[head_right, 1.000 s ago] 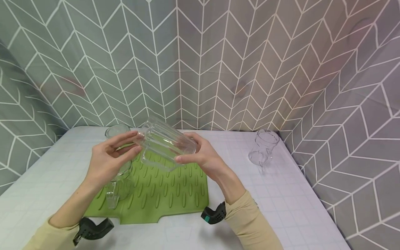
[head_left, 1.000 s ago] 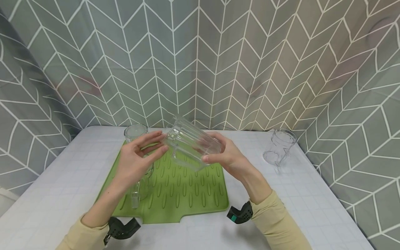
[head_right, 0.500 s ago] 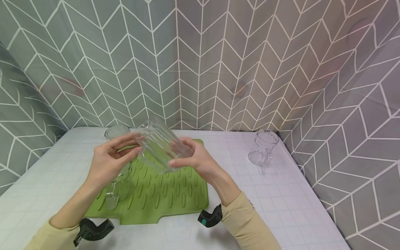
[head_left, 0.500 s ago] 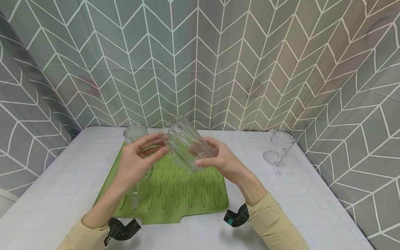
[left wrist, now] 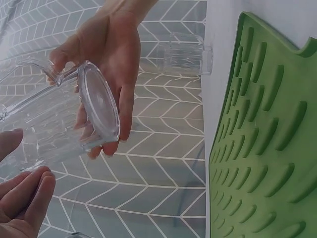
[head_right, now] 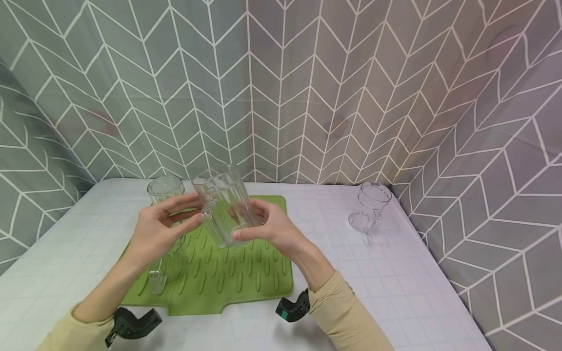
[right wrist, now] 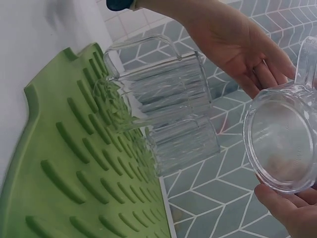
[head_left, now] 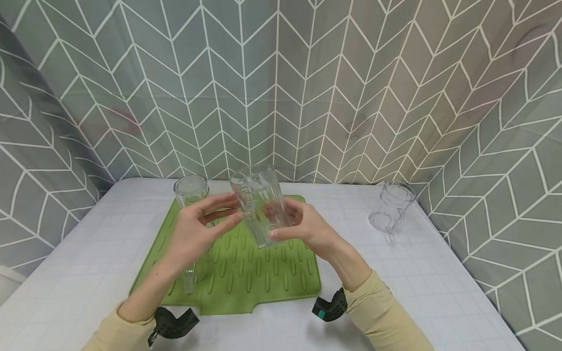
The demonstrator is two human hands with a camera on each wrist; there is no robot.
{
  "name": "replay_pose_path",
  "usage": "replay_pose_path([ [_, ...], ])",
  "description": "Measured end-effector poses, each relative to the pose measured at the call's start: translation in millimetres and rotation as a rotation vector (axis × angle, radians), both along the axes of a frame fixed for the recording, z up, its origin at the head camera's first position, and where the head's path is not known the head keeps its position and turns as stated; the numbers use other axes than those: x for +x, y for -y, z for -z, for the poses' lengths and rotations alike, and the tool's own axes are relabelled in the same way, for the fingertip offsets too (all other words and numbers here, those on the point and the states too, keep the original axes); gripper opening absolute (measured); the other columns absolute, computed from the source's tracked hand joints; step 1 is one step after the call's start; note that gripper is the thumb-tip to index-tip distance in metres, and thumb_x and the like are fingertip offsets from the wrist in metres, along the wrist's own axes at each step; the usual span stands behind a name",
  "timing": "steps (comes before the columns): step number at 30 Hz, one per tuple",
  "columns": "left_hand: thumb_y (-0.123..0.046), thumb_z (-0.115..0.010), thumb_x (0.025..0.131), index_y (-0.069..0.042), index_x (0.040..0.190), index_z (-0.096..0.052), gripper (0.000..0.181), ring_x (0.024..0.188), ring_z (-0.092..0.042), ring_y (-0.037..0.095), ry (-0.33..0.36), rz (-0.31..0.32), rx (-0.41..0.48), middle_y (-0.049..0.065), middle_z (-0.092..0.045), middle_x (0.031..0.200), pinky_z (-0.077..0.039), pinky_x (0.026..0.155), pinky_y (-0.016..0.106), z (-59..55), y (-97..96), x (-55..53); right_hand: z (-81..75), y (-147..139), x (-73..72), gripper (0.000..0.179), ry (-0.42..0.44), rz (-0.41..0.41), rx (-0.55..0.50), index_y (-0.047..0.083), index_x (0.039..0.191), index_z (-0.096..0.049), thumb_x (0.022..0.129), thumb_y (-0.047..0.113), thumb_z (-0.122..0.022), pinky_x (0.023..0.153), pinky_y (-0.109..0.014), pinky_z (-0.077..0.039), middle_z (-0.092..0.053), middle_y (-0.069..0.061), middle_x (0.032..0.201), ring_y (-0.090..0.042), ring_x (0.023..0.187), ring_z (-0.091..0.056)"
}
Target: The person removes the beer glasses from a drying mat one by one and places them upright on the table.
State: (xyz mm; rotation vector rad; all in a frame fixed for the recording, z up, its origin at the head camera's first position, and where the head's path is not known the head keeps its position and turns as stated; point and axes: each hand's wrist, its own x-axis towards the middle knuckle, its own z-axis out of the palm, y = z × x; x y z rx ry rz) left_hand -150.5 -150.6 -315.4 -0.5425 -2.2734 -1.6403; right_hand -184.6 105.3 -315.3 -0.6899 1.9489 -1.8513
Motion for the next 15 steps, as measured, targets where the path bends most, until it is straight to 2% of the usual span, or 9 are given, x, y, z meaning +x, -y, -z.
replay_pose_path([
  [4, -0.016, -0.077, 0.089, -0.01, 0.129, -0.065, 0.042, 0.108, -0.07, 0.028, -0.012, 0.017, -0.006, 0.007, -0.071, 0.121, -0.06, 0.086, 0.027, 0.6, -0.5, 0.5, 0.2, 2.3, 1.9, 0.071, -0.011, 0.016, 0.026, 0.009, 0.144, -0.051, 0.08, 0.015, -0.082, 0.113, -0.048, -0.042, -0.056, -0.008, 0.144, -0.024, 0.134, -0.051],
  [7, -0.014, -0.077, 0.088, -0.01, 0.128, -0.066, 0.041, 0.109, -0.069, 0.033, -0.048, 0.031, -0.02, 0.006, -0.071, 0.12, -0.06, 0.088, 0.026, 0.5, -1.3, 0.6, 0.5, 3.6, 3.0, 0.069, -0.014, 0.028, 0.038, 0.009, 0.141, -0.053, 0.079, 0.017, -0.082, 0.114, -0.048, -0.04, -0.057, -0.008, 0.142, -0.025, 0.134, -0.051],
  [10, -0.013, -0.078, 0.088, -0.012, 0.127, -0.066, 0.041, 0.109, -0.069, 0.033, -0.07, 0.035, -0.036, 0.005, -0.072, 0.12, -0.059, 0.089, 0.024, 0.4, -1.9, 0.8, 1.3, 4.2, 3.7, 0.069, -0.017, 0.036, 0.04, 0.008, 0.141, -0.053, 0.079, 0.018, -0.082, 0.114, -0.048, -0.041, -0.057, -0.009, 0.142, -0.025, 0.133, -0.051],
  [15, -0.016, -0.079, 0.087, -0.013, 0.126, -0.067, 0.041, 0.106, -0.07, 0.023, -0.073, 0.022, -0.066, 0.003, -0.073, 0.118, -0.059, 0.088, 0.025, 1.1, -2.6, 0.9, 3.0, 5.1, 3.7, 0.067, -0.032, 0.045, 0.033, 0.008, 0.14, -0.054, 0.08, 0.017, -0.081, 0.111, -0.049, -0.043, -0.059, -0.009, 0.138, -0.026, 0.128, -0.055],
])
